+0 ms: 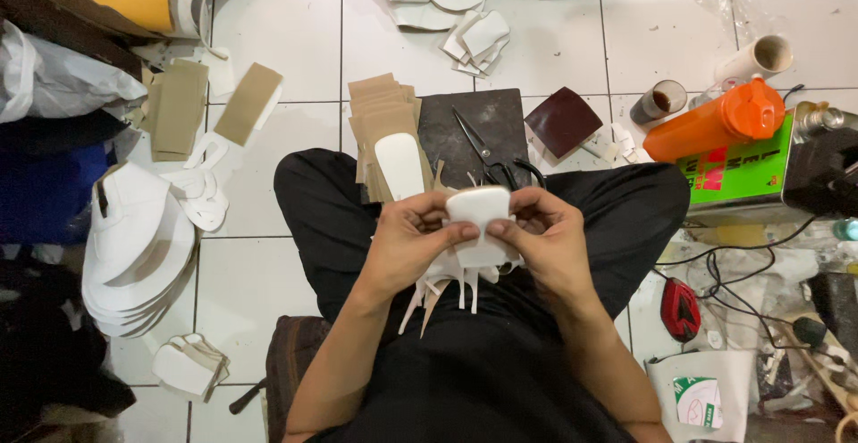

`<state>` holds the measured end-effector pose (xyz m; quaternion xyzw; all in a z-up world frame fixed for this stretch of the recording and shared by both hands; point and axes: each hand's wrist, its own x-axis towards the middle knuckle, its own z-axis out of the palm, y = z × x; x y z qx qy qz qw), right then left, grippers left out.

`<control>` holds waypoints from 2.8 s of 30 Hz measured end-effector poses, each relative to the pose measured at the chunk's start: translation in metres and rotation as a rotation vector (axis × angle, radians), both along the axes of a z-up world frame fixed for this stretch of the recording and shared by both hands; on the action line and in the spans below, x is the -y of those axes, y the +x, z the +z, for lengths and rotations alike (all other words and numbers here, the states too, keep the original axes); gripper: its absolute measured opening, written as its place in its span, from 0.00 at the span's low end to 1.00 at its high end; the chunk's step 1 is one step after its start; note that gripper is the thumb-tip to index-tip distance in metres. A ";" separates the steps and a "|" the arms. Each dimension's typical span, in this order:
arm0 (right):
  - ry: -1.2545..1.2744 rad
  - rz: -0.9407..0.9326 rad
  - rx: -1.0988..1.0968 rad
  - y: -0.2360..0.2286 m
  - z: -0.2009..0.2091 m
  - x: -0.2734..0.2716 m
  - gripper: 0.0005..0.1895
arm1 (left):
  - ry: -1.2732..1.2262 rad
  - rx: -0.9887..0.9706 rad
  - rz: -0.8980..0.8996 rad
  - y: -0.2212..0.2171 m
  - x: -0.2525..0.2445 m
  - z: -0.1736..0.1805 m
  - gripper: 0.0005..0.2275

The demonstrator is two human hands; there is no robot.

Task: The person sits on the floor and repeatedly aligns a white shoe insole with a brown cardboard template. They use scissors to trim the cardboard around the insole's edge, then separate the pieces and repeat the process with new materials.

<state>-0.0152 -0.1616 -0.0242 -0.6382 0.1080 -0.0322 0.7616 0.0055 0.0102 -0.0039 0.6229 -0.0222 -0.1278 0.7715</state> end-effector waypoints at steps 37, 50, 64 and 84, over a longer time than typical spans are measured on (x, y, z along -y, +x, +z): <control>-0.037 0.012 -0.046 0.053 -0.025 0.008 0.12 | 0.170 -0.116 -0.212 0.026 0.003 -0.002 0.15; -0.008 0.196 -0.177 0.094 -0.102 0.007 0.16 | 0.936 -0.105 0.227 0.067 -0.032 -0.052 0.14; -0.695 0.082 -0.202 0.203 -0.154 0.034 0.36 | 1.098 0.139 0.404 0.091 -0.031 -0.098 0.41; -1.015 0.334 -0.222 0.082 -0.157 0.066 0.30 | 0.215 0.028 0.627 0.081 -0.041 -0.074 0.11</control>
